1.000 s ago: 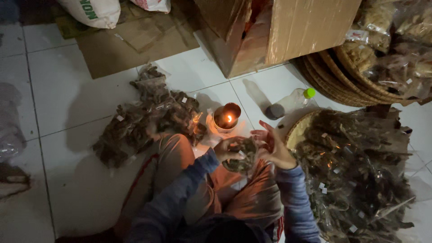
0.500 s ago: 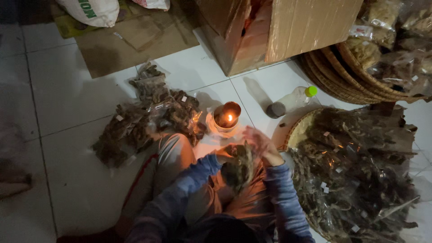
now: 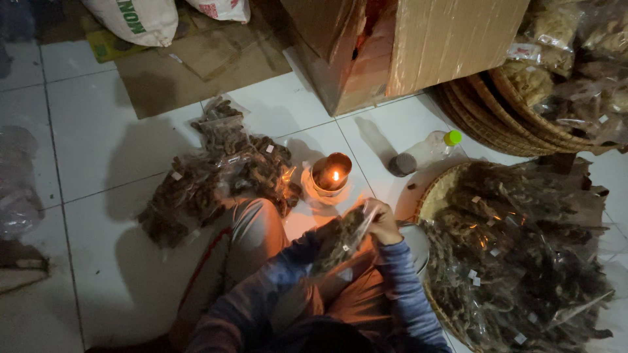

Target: The person sits on the floor and seals clear plastic bags filled with dried seafood by pinching the open end and melting it closed over the flame of a small oil lamp. They take filled bags one at a time from a basket, press and melt the opening, and set the sealed bag on the floor beside them.

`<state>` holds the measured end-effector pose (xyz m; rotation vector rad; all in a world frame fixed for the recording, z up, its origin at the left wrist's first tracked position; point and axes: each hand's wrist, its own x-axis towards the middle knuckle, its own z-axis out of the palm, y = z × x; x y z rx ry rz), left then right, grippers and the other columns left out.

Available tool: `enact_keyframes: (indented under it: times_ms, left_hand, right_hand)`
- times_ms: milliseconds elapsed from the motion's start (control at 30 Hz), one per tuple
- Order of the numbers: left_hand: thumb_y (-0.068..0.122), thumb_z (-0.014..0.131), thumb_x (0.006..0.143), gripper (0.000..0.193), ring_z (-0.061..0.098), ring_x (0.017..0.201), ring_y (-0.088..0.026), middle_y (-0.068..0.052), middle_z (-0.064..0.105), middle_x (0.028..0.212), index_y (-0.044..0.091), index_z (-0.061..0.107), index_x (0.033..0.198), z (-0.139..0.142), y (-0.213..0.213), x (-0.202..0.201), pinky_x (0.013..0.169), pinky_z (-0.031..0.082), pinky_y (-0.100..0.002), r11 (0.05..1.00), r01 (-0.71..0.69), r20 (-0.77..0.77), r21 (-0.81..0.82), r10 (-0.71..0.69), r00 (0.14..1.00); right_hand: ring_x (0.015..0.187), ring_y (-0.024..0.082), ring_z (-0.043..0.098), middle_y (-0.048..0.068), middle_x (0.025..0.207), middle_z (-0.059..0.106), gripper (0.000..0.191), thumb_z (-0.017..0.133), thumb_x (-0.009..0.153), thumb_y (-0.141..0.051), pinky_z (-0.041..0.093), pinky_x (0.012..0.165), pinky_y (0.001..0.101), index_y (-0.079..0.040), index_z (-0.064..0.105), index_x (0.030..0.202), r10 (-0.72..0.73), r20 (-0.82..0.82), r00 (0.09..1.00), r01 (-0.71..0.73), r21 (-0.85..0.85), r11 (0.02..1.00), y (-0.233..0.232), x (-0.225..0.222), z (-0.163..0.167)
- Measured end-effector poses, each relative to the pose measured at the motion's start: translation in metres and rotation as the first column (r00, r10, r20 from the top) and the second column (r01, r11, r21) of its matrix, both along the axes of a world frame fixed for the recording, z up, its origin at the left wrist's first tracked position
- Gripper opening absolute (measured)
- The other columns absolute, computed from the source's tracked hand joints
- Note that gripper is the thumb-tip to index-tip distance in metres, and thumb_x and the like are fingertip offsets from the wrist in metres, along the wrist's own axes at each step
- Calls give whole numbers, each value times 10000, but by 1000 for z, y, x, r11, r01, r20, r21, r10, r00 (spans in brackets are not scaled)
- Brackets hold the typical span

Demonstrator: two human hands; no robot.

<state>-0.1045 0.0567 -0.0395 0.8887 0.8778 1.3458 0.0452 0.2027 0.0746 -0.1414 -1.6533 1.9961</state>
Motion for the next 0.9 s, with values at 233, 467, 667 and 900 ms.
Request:
enact_keyframes:
  times_ms: [233, 467, 667, 900]
  left_hand:
    - [202, 896, 741, 822, 642, 1073, -131, -27, 673, 1193, 56, 481, 1435, 41, 2, -15, 963, 540, -330, 994, -47, -8, 100, 48, 999]
    - [212, 949, 702, 885, 669, 1145, -146, -60, 694, 1258, 44, 493, 1442, 106, 12, 21, 1034, 545, -347, 952, -286, -268, 110, 305, 914]
    - [125, 900, 757, 722, 680, 1108, -154, -73, 731, 1223, 26, 616, 1413, 116, 10, 16, 1021, 561, -343, 979, -177, -160, 104, 192, 968]
    - [94, 885, 743, 725, 665, 1120, -131, -36, 708, 1230, 37, 583, 1400, 113, 17, 23, 1012, 556, -333, 956, -243, -86, 164, 259, 962]
  right_hand:
    - [605, 42, 496, 1, 737, 616, 192, 784, 880, 23, 408, 544, 231, -51, 635, 784, -404, 167, 899, 382, 151, 912, 6, 14, 47]
    - [773, 82, 523, 42, 925, 635, 161, 806, 924, -60, 413, 690, 256, 11, 680, 994, -571, 245, 783, 476, 354, 805, -6, 11, 87]
    - [1160, 201, 584, 93, 1380, 593, 593, 749, 838, -203, 508, 947, 365, -56, 536, 1372, -300, 209, 931, 207, 375, 904, -7, 21, 131]
    - [1287, 306, 579, 152, 1423, 592, 429, 811, 762, -112, 467, 1087, 427, -55, 724, 1178, -362, 76, 929, 178, 765, 618, -17, 24, 160]
